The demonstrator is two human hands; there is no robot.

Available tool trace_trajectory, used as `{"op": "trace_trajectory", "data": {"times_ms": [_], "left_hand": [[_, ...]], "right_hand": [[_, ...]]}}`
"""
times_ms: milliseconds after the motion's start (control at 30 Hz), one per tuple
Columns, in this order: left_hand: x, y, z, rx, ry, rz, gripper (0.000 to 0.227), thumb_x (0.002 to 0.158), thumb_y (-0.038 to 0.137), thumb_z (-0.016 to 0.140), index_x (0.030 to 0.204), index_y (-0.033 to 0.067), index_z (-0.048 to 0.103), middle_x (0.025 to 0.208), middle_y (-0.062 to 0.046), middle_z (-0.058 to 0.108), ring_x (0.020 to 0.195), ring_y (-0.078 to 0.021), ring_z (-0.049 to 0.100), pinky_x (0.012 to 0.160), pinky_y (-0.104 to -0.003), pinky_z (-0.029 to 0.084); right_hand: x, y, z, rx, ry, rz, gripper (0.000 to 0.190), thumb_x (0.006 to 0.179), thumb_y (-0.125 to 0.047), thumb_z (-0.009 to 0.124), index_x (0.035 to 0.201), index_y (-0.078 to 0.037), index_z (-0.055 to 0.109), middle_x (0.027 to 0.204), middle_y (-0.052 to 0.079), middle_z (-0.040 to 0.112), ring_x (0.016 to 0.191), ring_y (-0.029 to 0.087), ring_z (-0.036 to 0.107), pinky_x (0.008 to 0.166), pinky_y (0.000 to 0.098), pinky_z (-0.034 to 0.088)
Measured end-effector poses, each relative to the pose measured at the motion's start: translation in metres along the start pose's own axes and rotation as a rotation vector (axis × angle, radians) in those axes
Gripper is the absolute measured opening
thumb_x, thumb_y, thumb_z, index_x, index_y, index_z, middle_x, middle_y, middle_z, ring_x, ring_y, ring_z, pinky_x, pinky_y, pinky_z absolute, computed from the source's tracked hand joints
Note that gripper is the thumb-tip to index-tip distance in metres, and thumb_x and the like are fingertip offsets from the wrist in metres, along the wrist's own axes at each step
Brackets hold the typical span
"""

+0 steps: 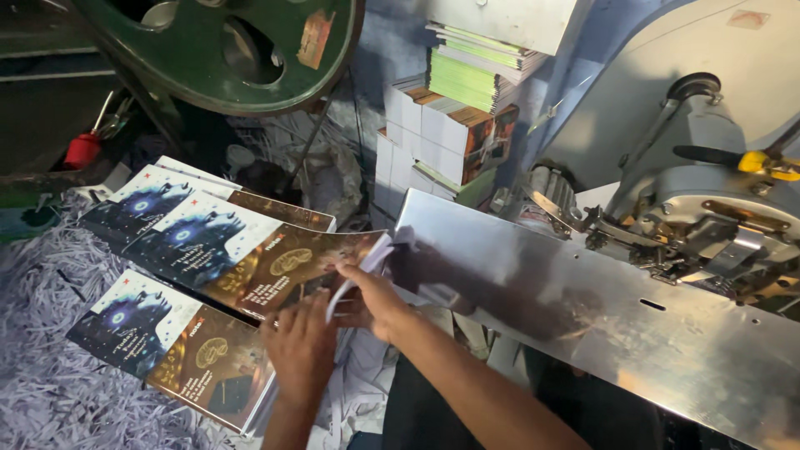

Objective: The person operates a manual bookbinding machine, feeding printed covers one at a time into the device to stitch the spine. After each cycle, the person removes the bound book and places it on a growing stack.

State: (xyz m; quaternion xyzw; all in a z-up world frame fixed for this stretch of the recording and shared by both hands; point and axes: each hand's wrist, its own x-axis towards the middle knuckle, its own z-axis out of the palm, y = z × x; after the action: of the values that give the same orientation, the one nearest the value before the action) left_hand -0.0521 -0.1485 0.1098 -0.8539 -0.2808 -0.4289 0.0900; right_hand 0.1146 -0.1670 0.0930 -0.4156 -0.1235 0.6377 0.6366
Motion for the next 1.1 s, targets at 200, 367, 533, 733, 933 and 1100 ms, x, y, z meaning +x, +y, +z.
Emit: {"op": "trace_trajectory", "data": {"times_ms": [200, 367, 533, 733, 933, 1100], "left_hand": [[-0.004, 0.029, -0.005, -0.030, -0.040, 0.042, 0.046, 0.081, 0.018, 0.075, 0.126, 0.0111, 0.066, 0.120, -0.005, 0.071, 0.103, -0.0218, 0.063, 0.093, -0.047, 0.041], [-0.003, 0.044, -0.012, -0.198, -0.032, 0.094, 0.047, 0.075, 0.021, 0.075, 0.121, 0.0106, 0.068, 0.119, -0.004, 0.072, 0.106, -0.0202, 0.065, 0.093, -0.047, 0.040], [0.006, 0.049, -0.016, -0.389, -0.050, 0.165, 0.049, 0.080, 0.043, 0.080, 0.112, 0.0075, 0.071, 0.106, -0.006, 0.070, 0.099, -0.0230, 0.065, 0.099, -0.050, 0.040], [0.045, 0.025, 0.016, -0.484, -0.134, -0.017, 0.020, 0.088, 0.025, 0.077, 0.101, 0.0098, 0.074, 0.106, -0.008, 0.075, 0.102, -0.0304, 0.067, 0.097, -0.047, 0.047], [0.109, 0.000, 0.075, -0.565, -0.165, 0.055, 0.044, 0.083, 0.026, 0.079, 0.119, 0.0030, 0.070, 0.118, -0.019, 0.071, 0.113, -0.0401, 0.064, 0.098, -0.047, 0.049], [0.142, -0.002, 0.131, -0.565, -0.363, 0.124, 0.076, 0.065, 0.031, 0.089, 0.131, 0.0016, 0.067, 0.119, -0.025, 0.071, 0.113, -0.0426, 0.065, 0.095, -0.050, 0.048]], "right_hand": [[-0.003, -0.011, -0.023, -0.050, 0.110, 0.047, 0.027, 0.093, -0.036, 0.070, 0.105, -0.012, 0.069, 0.084, 0.006, 0.066, 0.077, 0.024, 0.072, 0.067, 0.0454, 0.062], [-0.013, -0.010, -0.036, -0.177, 0.254, -0.098, 0.023, 0.091, -0.013, 0.068, 0.114, -0.010, 0.065, 0.088, 0.002, 0.066, 0.080, 0.022, 0.067, 0.066, 0.0481, 0.059], [-0.024, -0.015, -0.061, -0.139, 0.206, -0.336, 0.037, 0.089, 0.001, 0.067, 0.126, -0.004, 0.062, 0.111, 0.008, 0.074, 0.100, 0.020, 0.072, 0.089, 0.0370, 0.059], [-0.047, -0.027, -0.102, -0.245, 0.218, -0.422, 0.052, 0.087, 0.001, 0.069, 0.137, 0.000, 0.058, 0.125, 0.012, 0.071, 0.111, 0.021, 0.068, 0.098, 0.0363, 0.054], [-0.081, -0.054, -0.131, -0.420, 0.143, -0.458, 0.056, 0.088, -0.003, 0.068, 0.143, 0.001, 0.054, 0.132, 0.012, 0.068, 0.123, 0.022, 0.062, 0.107, 0.0380, 0.046], [-0.107, -0.076, -0.129, -0.532, 0.019, -0.500, 0.057, 0.091, -0.006, 0.065, 0.146, 0.001, 0.050, 0.133, 0.015, 0.069, 0.128, 0.020, 0.062, 0.111, 0.0348, 0.044]]}}
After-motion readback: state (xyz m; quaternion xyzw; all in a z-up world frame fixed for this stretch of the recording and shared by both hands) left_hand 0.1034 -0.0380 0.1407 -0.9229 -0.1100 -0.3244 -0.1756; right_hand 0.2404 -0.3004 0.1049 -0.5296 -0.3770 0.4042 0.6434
